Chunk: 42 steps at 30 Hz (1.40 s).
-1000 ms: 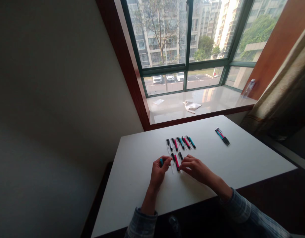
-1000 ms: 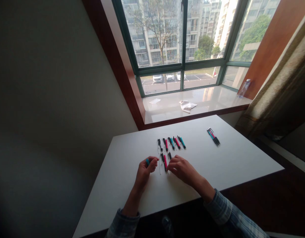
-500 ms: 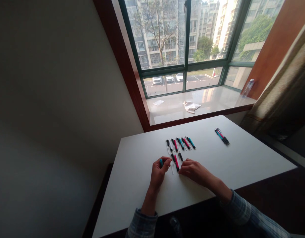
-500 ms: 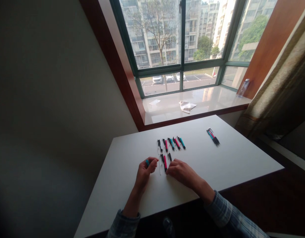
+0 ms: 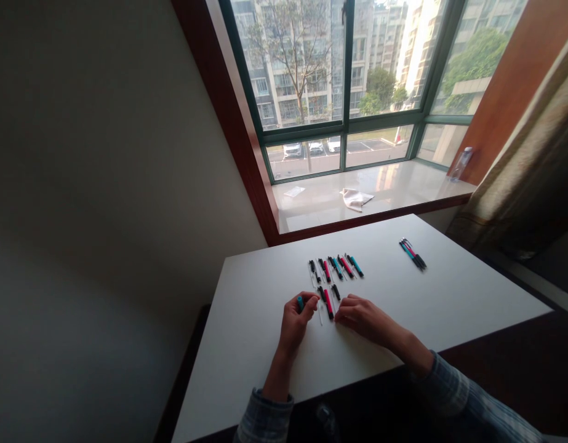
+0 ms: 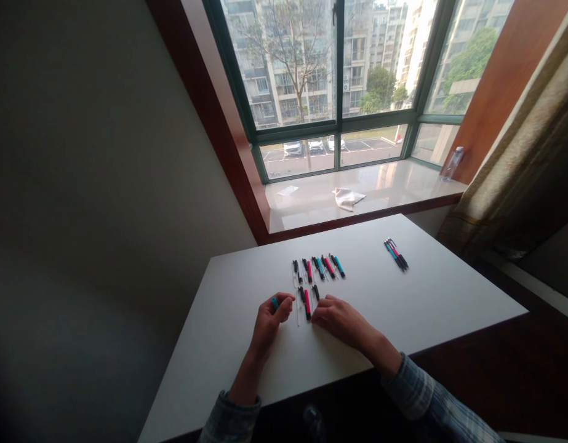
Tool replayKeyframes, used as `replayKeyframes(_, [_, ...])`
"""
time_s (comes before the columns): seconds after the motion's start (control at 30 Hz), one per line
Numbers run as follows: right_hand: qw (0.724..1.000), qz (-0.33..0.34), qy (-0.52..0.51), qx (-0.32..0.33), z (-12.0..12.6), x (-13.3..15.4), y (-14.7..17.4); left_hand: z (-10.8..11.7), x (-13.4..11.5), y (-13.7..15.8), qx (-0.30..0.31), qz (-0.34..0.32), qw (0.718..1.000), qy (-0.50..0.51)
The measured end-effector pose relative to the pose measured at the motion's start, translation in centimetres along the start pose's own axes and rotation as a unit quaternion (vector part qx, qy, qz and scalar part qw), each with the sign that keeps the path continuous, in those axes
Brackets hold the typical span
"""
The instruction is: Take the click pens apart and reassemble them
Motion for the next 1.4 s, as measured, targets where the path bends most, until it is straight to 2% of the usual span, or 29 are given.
replayKeyframes(0.13, [0.999, 0.001, -0.029, -0.03, 0.7, 0.1, 0.1, -0.1, 0.0, 0.0, 0.001, -0.01, 0.999, 0.035])
replayKeyframes(0.3, [0.989, -0.017, -0.076, -0.123, 1.6, 1.7, -0.3, -0.5, -0.1, 0.1, -0.001, -0.019, 0.991, 0.13])
replayKeyframes(0.4, [0.973, -0.063, -0.124, -0.183, 1.1, 2.8, -0.9, -0.8, -0.4, 0.2, 0.021, -0.032, 0.987, 0.154])
replayKeyframes(0.53, [0.942, -0.138, -0.226, -0.205, -0.8, 3.6, -1.6, -0.7, -0.6, 0.3, 0.024, -0.039, 0.99, 0.137])
replayKeyframes(0.67, [0.924, -0.16, -0.28, -0.208, -1.5, 4.0, -2.0, -0.5, -0.4, 0.2, 0.03, -0.026, 0.995, 0.087])
replayKeyframes(0.73, [0.917, -0.167, -0.289, -0.217, -1.3, 3.8, -2.0, -0.2, -0.3, 0.1, 0.016, -0.031, 0.997, 0.067])
replayKeyframes(0.9, [0.893, -0.195, -0.314, -0.256, -0.4, 2.6, -1.4, 1.2, -0.4, -0.2, -0.083, -0.052, 0.992, 0.076])
replayKeyframes(1.03, [0.876, -0.208, -0.344, -0.267, -0.2, 1.7, -1.2, 1.3, -0.3, -0.1, -0.093, -0.039, 0.99, 0.095])
replayKeyframes(1.13, [0.855, -0.205, -0.367, -0.305, 0.8, 1.2, -1.3, 0.9, 0.0, -0.1, -0.073, -0.013, 0.992, 0.102])
replayKeyframes(1.23, [0.841, -0.184, -0.38, -0.339, 2.3, 0.9, -1.9, 0.0, 0.5, 0.1, -0.01, 0.021, 0.995, 0.101])
replayKeyframes(1.4, [0.859, -0.139, -0.38, -0.313, 3.7, 1.4, -3.6, -1.2, 0.4, 0.6, 0.07, 0.045, 0.992, 0.092])
Point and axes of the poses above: each hand's wrist, its own y-axis away from the middle knuckle, its own z-axis out of the back of the hand, x = y × z, the point moved 6 cm from there along -y, towards the middle knuckle
